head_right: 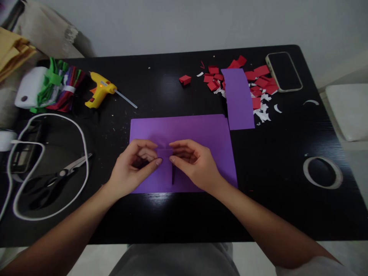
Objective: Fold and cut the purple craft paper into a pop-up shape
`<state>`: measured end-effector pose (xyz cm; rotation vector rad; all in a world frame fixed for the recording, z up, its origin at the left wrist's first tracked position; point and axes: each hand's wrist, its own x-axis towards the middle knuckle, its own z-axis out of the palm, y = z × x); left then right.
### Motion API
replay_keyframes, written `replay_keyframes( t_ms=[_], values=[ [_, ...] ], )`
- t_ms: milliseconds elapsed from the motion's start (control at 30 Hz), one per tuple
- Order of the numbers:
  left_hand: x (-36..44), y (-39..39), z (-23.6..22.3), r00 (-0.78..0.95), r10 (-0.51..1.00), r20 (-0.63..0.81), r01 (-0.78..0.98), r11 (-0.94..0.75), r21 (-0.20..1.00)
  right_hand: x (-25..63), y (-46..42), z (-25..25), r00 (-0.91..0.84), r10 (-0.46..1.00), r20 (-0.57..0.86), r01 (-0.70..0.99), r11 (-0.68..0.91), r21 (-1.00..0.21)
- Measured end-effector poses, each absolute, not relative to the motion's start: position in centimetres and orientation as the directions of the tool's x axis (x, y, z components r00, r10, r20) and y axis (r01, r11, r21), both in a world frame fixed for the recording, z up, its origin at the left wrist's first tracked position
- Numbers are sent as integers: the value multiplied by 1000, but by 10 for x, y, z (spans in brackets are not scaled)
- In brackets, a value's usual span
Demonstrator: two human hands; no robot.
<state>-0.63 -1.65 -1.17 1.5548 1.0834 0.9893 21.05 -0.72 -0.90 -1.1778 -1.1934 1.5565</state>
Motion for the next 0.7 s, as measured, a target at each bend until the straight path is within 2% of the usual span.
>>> replay_keyframes(
  t_ms=[267,533,700],
  values=[
    [-6,-15,-6,280,959,39,234,-108,966,210,-7,-9,-233,951,-201,-74,-224,-972],
    [-7,-13,-5,259,966,-17,129,-17,992,208,-7,-4,-259,947,-192,-134,-232,-963],
    [-7,-13,-4,270,963,-19,126,-16,992,208,-7,-6,-272,948,-164,-155,-212,-965]
  ],
)
